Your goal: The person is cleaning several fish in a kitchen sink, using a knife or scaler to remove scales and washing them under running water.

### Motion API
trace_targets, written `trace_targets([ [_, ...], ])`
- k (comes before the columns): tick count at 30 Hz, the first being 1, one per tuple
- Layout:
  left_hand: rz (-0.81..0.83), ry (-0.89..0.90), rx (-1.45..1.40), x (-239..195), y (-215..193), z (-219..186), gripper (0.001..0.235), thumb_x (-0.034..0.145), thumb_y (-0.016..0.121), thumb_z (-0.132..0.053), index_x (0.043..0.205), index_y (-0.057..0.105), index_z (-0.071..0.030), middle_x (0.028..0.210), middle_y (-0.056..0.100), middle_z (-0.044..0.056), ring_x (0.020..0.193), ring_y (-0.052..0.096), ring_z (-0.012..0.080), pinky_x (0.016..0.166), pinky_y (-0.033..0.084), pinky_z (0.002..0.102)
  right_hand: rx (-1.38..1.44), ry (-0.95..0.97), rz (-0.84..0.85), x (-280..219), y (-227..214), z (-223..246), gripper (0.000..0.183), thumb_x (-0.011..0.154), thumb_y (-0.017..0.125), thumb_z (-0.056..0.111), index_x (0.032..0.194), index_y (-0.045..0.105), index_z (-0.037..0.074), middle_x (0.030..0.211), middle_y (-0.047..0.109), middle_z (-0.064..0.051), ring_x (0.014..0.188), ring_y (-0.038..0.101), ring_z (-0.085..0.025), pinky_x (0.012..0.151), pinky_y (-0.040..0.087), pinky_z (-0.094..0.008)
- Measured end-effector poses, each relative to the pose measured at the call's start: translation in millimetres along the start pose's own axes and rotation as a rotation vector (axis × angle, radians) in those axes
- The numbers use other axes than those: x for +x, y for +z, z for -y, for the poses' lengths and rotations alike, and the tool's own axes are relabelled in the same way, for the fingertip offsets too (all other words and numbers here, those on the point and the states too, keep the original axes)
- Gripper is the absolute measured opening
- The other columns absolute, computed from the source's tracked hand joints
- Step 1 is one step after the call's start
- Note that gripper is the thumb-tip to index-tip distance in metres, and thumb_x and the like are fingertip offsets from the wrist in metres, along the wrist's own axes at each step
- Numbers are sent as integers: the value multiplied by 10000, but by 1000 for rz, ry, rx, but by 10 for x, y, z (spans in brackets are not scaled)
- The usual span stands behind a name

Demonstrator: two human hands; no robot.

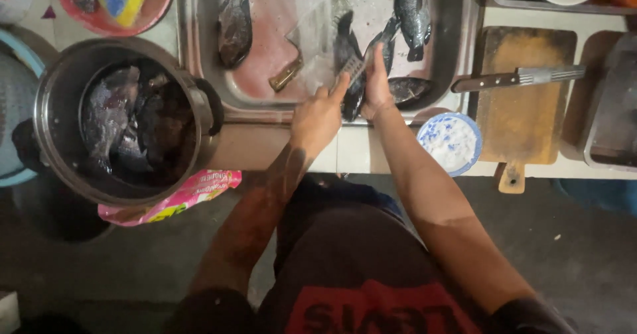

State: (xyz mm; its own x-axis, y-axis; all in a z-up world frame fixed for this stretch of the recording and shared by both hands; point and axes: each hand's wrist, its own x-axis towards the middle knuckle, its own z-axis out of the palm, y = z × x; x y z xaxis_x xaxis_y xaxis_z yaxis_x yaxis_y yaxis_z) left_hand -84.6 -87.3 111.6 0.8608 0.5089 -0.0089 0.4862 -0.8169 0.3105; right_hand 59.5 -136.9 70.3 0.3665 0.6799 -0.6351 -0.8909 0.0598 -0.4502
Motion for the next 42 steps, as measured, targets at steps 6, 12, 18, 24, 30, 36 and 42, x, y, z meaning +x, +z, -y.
trace_targets([
  [6, 38, -29, -39, 239, -79, 80, 468, 1031, 494, -229, 1498, 502, -257, 913, 644, 129, 781, 758, 386, 644, 610, 523, -86, -2, -11, 48, -28, 6, 960, 825, 498, 792, 1423, 582, 46, 1405, 602, -241, 1270, 612, -432, 1044, 538, -541],
  [12, 183, -213, -296, 356, 100, 111, 499, 1073, 385, -273, 1572, 387, -262, 1053, 663, 189, 1017, 719, 461, 915, 547, 605, -14, 104, -76, 204, -110, 31, 612, 919, 486, 593, 1109, 636, 31, 946, 692, -166, 695, 696, -297, 415, 494, -286],
  [18, 151, -94, -236, 74, 15, -57, 498, 1031, 443, -188, 1524, 464, -255, 947, 676, 163, 832, 751, 435, 718, 599, 572, -10, 60, -141, 192, -143, 41, 588, 908, 504, 597, 997, 708, 52, 891, 693, -121, 612, 609, -244, 366, 363, -217],
  [24, 126, 46, -46, 28, -61, 40, 552, 948, 506, -139, 1483, 527, -276, 864, 646, 153, 721, 752, 417, 644, 608, 597, 32, -22, -148, 441, -379, -82, 513, 903, 591, 517, 1054, 771, 61, 1054, 764, -179, 884, 727, -354, 676, 596, -405],
  [30, -12, 87, -51, -155, -106, -140, 620, 866, 574, -100, 1474, 534, -216, 842, 649, 145, 642, 734, 409, 555, 599, 547, 111, -2, -144, 505, -489, -78, 441, 846, 603, 492, 970, 762, 100, 949, 762, -161, 718, 698, -339, 553, 550, -392],
  [36, -96, 45, -76, 68, 13, -21, 588, 890, 544, -96, 1467, 528, -206, 812, 628, 126, 629, 726, 403, 519, 579, 564, 79, -14, -108, 149, -111, 47, 514, 913, 536, 522, 953, 717, 42, 822, 730, -128, 593, 647, -265, 424, 450, -299],
  [42, -24, 144, 6, -97, -65, 20, 567, 894, 555, -133, 1443, 562, -276, 803, 668, 77, 607, 745, 317, 534, 601, 487, 381, -24, -19, -30, -70, 133, 651, 831, 629, 620, 1049, 718, 13, 1019, 752, -207, 791, 727, -354, 547, 582, -365],
])
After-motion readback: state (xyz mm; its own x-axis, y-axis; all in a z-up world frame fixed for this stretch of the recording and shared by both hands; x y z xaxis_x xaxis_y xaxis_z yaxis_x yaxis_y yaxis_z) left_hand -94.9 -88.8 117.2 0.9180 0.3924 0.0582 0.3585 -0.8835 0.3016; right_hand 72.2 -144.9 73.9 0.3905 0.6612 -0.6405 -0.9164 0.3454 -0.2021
